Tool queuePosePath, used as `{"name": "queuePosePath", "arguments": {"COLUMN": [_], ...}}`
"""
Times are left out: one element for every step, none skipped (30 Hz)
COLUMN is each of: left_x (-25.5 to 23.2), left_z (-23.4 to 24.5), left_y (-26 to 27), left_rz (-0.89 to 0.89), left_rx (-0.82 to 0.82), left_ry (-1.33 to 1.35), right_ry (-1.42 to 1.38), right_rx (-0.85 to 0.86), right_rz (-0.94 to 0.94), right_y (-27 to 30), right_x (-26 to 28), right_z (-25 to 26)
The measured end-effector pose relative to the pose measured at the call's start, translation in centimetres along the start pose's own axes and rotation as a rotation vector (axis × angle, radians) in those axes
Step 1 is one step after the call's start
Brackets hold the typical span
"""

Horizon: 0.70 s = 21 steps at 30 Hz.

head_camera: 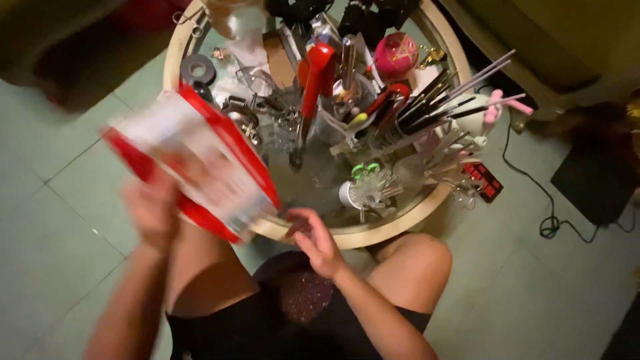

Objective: Cleaning individual nail art sample sticks with a wet wipe.

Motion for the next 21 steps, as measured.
{"name": "queuePosePath", "arguments": {"left_x": [1.1,3.5,5.9,5.2,4.2,3.3,3.7,3.4,3.3,3.2,3.2,3.2,4.0,4.8,5.6,5.7,6.9,7.8,8.5,9.1,9.6], "left_z": [-2.1,-4.4,-7.1,-8.6,-10.4,-12.1,-12.4,-13.4,-14.5,-14.8,-15.4,-16.0,-16.2,-16.4,-16.7,-16.7,-17.1,-17.4,-17.3,-17.1,-16.8], "left_y": [3.2,6.7,10.0,10.5,10.5,10.5,10.1,9.7,9.3,8.9,9.1,9.2,9.7,10.1,10.1,10.0,10.6,11.3,11.6,11.8,11.9], "left_rz": [0.011,0.193,0.368,0.371,0.338,0.304,0.311,0.193,0.074,0.082,0.122,0.163,0.173,0.198,0.215,0.219,0.403,0.587,0.593,0.533,0.468], "left_rx": [0.003,0.037,0.07,0.07,0.104,0.14,0.135,0.241,0.349,0.348,0.393,0.437,0.441,0.441,0.438,0.441,0.481,0.521,0.518,0.538,0.558], "left_ry": [-0.006,0.079,0.168,0.167,0.253,0.338,0.329,0.226,0.125,0.119,0.143,0.168,0.165,0.186,0.209,0.208,0.266,0.324,0.323,0.182,0.039], "right_ry": [-0.006,0.075,0.162,0.16,0.432,0.704,0.696,0.773,0.851,0.845,0.842,0.839,0.834,0.856,0.881,0.88,0.912,0.944,0.942,0.999,1.055], "right_rx": [-0.001,-0.014,-0.024,-0.024,-0.104,-0.188,-0.182,-0.218,-0.255,-0.251,-0.288,-0.324,-0.326,-0.322,-0.319,-0.321,-0.318,-0.314,-0.31,-0.325,-0.34], "right_rz": [-0.011,0.145,0.308,0.305,0.47,0.633,0.626,0.533,0.438,0.432,0.438,0.444,0.433,0.442,0.458,0.454,0.431,0.408,0.402,0.455,0.512], "right_y": [0.2,0.4,0.5,0.3,0.1,0.0,-0.1,-0.7,-1.4,-1.8,-1.6,-1.4,-1.5,-1.6,-2.0,-2.3,-2.5,-2.6,-2.7,-2.5,-2.4], "right_x": [1.6,4.4,7.4,7.9,9.5,11.1,10.4,9.2,8.0,7.0,6.0,5.0,5.3,5.7,6.4,6.2,5.9,5.6,4.6,4.1,3.7], "right_z": [-0.6,-1.1,-1.5,-1.5,-1.4,-1.6,-1.3,-0.6,0.3,0.7,1.3,1.9,1.8,1.5,1.4,1.5,1.5,1.5,1.6,1.5,1.4]}}
Point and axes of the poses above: each hand's wrist, its own y-axis away from the middle knuckle, its own z-axis out of the back of the hand, x = y × z, the point moved 8 cm from there along -y, towards the middle knuckle, and after that the axes turned 5 degrees about -x, right-handed, at the moved point
